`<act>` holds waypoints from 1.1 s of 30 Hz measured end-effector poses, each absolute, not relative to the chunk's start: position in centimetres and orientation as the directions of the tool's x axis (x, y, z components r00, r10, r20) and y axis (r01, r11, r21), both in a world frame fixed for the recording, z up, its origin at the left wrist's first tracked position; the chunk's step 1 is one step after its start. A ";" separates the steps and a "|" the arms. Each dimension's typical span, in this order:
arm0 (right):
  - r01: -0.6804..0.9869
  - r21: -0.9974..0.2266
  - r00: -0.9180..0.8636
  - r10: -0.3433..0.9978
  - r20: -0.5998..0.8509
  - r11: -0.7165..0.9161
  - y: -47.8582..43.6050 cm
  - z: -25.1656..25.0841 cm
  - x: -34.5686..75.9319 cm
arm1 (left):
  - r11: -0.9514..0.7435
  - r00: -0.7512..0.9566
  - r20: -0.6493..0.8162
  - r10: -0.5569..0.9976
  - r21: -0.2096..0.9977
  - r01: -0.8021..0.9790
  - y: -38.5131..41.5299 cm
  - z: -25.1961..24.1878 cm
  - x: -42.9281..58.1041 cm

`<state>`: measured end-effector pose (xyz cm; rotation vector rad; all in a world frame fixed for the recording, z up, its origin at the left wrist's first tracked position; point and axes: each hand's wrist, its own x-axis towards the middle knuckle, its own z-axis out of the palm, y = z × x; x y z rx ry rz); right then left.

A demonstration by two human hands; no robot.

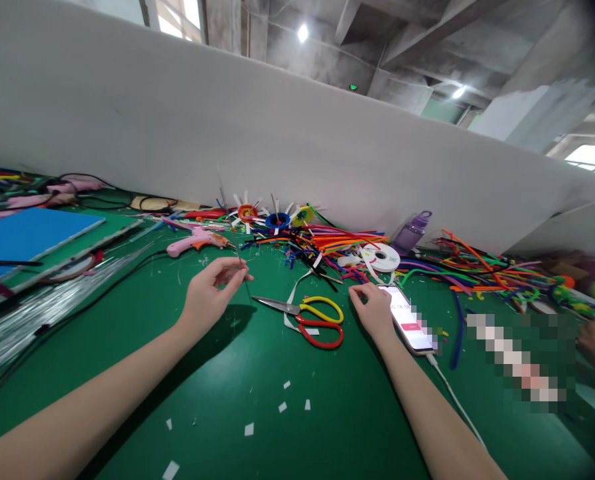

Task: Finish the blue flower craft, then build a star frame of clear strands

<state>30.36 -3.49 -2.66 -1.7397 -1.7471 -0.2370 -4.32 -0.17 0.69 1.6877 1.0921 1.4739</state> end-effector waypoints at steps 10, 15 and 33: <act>0.946 -0.304 0.079 0.824 0.561 0.116 -3.5 -2.7 30.4 | -0.383 0.032 0.384 0.923 0.908 0.170 -0.3 1.3 -4.1; 0.944 -0.307 0.075 0.825 0.560 0.123 -3.5 -2.6 30.4 | -0.352 -0.023 0.361 0.932 0.920 0.173 -0.6 1.9 -4.1; 0.940 -0.316 0.077 0.826 0.558 0.126 -3.6 -2.4 30.4 | -0.363 -0.144 0.389 0.910 0.915 0.177 -0.2 2.4 -4.8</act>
